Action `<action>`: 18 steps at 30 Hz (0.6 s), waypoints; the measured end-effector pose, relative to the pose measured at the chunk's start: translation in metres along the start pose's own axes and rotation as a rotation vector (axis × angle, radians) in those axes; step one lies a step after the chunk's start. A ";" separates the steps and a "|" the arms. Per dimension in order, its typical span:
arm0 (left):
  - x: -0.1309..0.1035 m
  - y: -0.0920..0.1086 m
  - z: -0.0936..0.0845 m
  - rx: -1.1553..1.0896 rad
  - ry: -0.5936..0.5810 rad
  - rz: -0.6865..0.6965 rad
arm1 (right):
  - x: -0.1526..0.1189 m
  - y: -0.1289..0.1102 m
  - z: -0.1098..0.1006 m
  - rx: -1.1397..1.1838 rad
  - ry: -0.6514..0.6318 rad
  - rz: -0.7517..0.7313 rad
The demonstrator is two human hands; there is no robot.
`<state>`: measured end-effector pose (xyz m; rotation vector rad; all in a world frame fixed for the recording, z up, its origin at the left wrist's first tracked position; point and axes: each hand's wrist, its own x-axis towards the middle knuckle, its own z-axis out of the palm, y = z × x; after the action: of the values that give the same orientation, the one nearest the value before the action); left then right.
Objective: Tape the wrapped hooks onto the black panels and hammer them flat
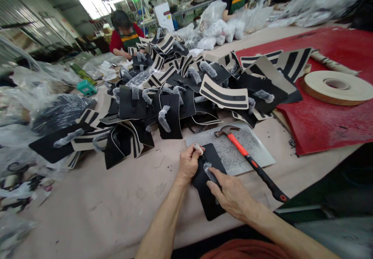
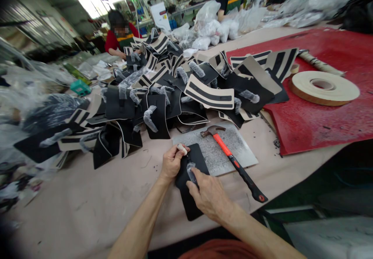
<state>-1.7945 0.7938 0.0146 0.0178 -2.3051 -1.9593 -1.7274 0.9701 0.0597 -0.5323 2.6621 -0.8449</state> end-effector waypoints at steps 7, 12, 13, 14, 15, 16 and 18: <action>0.001 -0.001 -0.004 0.025 -0.119 0.140 | 0.004 0.058 -0.058 -0.441 0.290 0.118; 0.005 -0.005 -0.008 -0.002 -0.195 0.131 | 0.010 0.084 -0.077 -0.133 0.085 0.370; 0.005 -0.006 -0.008 -0.008 -0.202 0.126 | 0.012 0.081 -0.081 0.054 0.041 0.428; 0.006 -0.006 -0.008 -0.009 -0.205 0.123 | 0.014 0.076 -0.084 0.231 -0.010 0.474; 0.006 -0.005 -0.008 -0.007 -0.208 0.123 | 0.016 0.068 -0.088 0.393 -0.064 0.509; 0.006 -0.005 -0.009 -0.005 -0.211 0.127 | 0.016 0.060 -0.092 0.529 -0.111 0.534; 0.006 -0.004 -0.009 -0.002 -0.220 0.138 | 0.015 0.042 -0.099 0.654 -0.113 0.546</action>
<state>-1.7994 0.7835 0.0122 -0.3652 -2.3610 -1.9823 -1.7891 1.0441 0.1092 0.2834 2.0731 -1.3417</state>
